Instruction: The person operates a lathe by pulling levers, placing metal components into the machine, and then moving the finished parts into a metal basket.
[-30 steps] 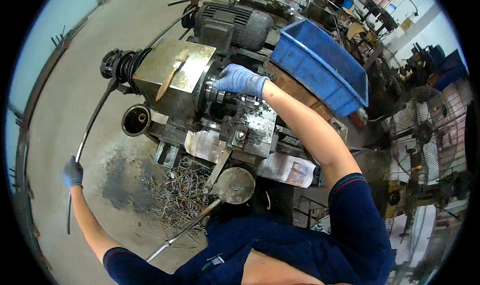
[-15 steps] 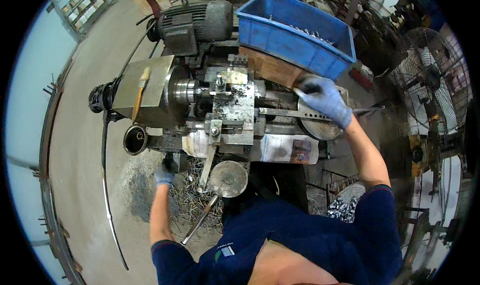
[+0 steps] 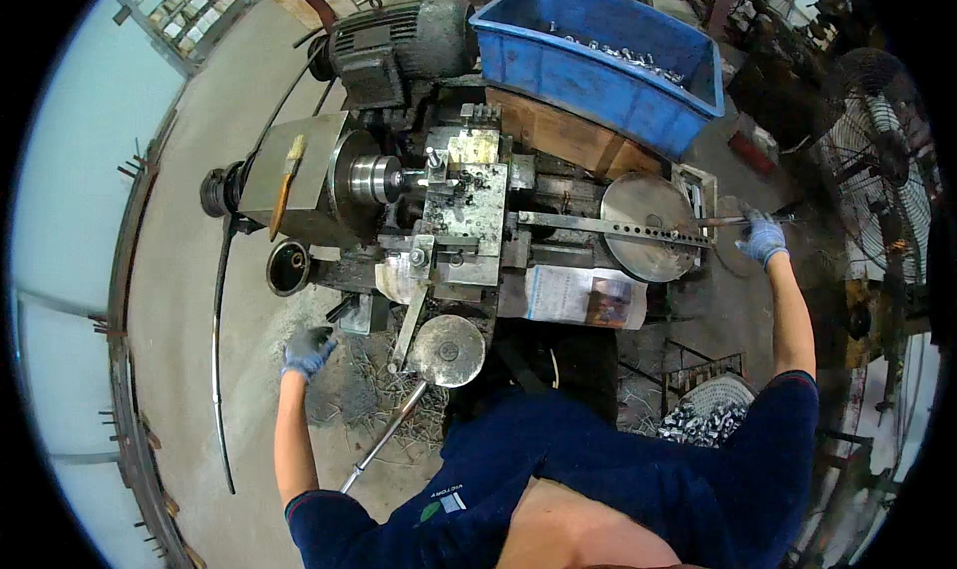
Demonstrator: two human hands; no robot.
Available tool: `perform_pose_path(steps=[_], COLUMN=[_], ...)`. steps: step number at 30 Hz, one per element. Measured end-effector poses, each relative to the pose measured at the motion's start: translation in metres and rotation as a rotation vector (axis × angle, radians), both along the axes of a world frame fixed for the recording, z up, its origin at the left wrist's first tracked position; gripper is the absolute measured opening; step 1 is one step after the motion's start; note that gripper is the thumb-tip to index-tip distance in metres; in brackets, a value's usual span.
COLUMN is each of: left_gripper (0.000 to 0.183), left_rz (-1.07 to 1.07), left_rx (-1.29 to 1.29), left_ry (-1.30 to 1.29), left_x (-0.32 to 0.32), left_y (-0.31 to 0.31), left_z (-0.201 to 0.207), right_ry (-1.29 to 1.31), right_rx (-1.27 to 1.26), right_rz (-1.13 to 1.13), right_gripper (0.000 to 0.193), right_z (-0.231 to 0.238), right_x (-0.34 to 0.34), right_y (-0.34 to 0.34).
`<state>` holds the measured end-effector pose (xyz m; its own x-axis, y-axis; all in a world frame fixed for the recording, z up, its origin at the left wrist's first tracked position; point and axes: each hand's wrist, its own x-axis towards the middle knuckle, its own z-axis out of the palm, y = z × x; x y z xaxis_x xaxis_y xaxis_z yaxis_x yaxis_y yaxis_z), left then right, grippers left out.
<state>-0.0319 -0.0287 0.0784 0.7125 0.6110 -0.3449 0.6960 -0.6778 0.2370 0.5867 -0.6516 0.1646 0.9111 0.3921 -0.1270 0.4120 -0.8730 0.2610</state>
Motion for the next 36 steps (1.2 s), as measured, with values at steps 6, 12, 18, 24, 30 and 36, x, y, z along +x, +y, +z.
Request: perform_pose_path(steps=[6,12,18,24,30,36], left_gripper=[0.047,0.039,0.029,0.030,0.025,0.021], left_rz=[-0.069,-0.167,-0.144,-0.089,-0.143,-0.130], left_rx=[-0.397,-0.378,-0.147,-0.206,-0.189,-0.228], left_ry=[-0.129,0.001,-0.096,-0.091,-0.094,-0.154], left_x=[0.001,0.029,0.010,0.012,0.024,0.015], left_y=[-0.114,-0.192,-0.195,-0.195,-0.197,-0.197], left_z=[0.085,0.095,0.033,0.031,0.046,0.036], right_ry=[-0.054,-0.103,-0.127,-0.070,-0.076,-0.352], right_rx=[0.059,0.152,0.242,0.257,0.286,0.293], right_rz=[-0.181,-0.258,-0.413,-0.529,-0.555,-0.232], right_gripper=[0.049,0.039,0.044,0.046,0.043,0.031], right_z=[-0.037,-0.056,-0.061,-0.049,-0.048,-0.082], right_x=[0.020,-0.058,-0.171,-0.202,-0.207,-0.161], right_y=[-0.026,-0.077,-0.078,-0.062,-0.054,-0.081])
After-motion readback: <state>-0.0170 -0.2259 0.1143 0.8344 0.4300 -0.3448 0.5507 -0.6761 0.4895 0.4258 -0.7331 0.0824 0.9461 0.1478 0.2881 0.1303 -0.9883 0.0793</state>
